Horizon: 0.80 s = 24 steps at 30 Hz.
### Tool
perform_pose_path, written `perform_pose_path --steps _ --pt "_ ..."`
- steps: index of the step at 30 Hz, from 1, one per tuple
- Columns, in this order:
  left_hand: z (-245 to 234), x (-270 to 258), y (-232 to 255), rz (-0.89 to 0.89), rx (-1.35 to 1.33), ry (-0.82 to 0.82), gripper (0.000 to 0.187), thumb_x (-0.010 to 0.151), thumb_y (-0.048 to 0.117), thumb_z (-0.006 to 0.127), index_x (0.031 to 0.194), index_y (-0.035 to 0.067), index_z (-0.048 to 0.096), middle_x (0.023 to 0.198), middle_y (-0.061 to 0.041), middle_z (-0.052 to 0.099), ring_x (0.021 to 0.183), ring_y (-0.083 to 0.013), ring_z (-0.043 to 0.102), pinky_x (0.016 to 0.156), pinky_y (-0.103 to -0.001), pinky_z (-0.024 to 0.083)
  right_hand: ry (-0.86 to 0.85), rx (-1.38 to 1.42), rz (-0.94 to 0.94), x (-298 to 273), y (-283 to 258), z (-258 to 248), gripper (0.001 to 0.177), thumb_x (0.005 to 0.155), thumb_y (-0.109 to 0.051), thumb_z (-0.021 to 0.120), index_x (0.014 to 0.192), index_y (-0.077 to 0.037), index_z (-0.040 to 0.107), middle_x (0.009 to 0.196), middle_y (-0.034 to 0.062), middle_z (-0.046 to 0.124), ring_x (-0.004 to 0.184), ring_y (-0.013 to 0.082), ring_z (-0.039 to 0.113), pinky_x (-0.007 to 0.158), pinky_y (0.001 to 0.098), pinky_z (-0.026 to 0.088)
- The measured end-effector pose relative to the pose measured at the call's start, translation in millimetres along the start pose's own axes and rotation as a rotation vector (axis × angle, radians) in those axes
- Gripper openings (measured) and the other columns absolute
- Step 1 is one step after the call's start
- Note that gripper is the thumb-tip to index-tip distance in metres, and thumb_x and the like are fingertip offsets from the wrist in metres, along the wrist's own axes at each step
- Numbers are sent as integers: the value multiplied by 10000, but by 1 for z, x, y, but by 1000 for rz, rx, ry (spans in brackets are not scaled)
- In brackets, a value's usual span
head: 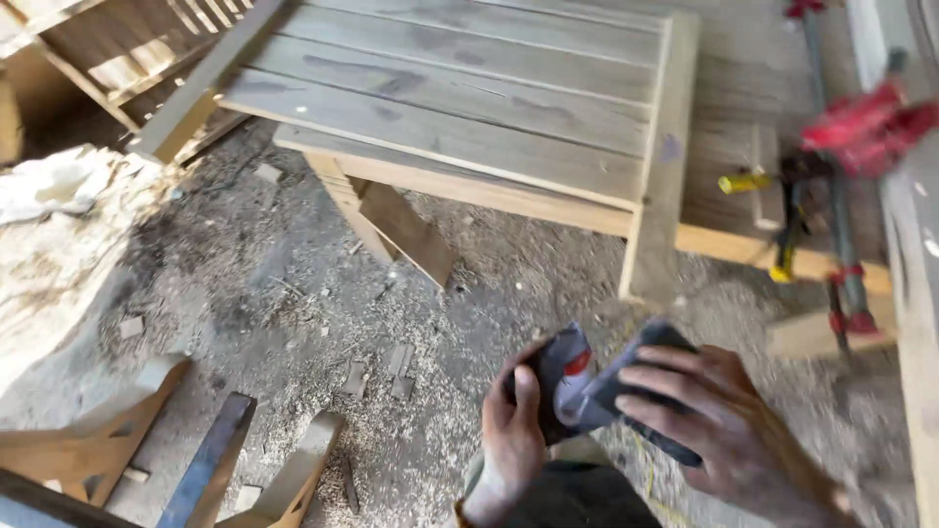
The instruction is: Apply wood filler into the gaps of a wooden panel using scrapers.
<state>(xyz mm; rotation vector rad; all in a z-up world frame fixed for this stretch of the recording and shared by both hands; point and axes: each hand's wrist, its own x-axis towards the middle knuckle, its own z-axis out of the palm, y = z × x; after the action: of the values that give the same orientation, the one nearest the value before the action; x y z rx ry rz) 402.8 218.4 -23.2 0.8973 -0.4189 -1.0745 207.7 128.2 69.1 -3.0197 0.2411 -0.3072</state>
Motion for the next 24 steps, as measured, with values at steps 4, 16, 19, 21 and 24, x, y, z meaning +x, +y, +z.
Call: perform_pose_path --steps 4,16,19,21,24 --pt "-12 13 16 111 -282 58 528 1052 356 443 1386 -42 541 1311 -146 685 1176 -220 678 1048 -367 543 349 279 -67 59 -12 12 522 728 -82 756 1231 -145 632 1335 82 606 1343 314 530 1095 505 444" --pt "-22 162 45 213 -38 -24 581 1092 416 444 1405 -56 575 1320 -186 693 1217 -266 657 1061 -388 526 537 292 114 159 140 51 412 786 -21 782 1155 -152 654 1298 47 643 1271 255 630 1088 402 536" --pt "-1 209 90 401 407 -137 657 1104 496 432 1425 -60 573 1335 -210 693 1219 -275 696 1019 -378 560 449 195 29 202 165 22 545 675 -86 792 1203 -165 682 1343 40 609 1327 295 553 1091 483 451" --pt "13 243 115 429 579 -172 685 1083 533 410 1416 -41 581 1287 -196 710 1138 -257 752 917 -359 629 311 120 -55 215 192 21 676 575 -140 794 1243 -135 690 1378 83 576 1343 347 498 1078 558 384" --pt "20 289 128 494 667 -187 660 1114 506 401 1435 -37 594 1249 -214 728 1138 -275 762 930 -366 615 162 129 -137 234 227 28 775 466 -203 799 1234 -178 697 1398 60 553 1386 352 430 1079 627 303"
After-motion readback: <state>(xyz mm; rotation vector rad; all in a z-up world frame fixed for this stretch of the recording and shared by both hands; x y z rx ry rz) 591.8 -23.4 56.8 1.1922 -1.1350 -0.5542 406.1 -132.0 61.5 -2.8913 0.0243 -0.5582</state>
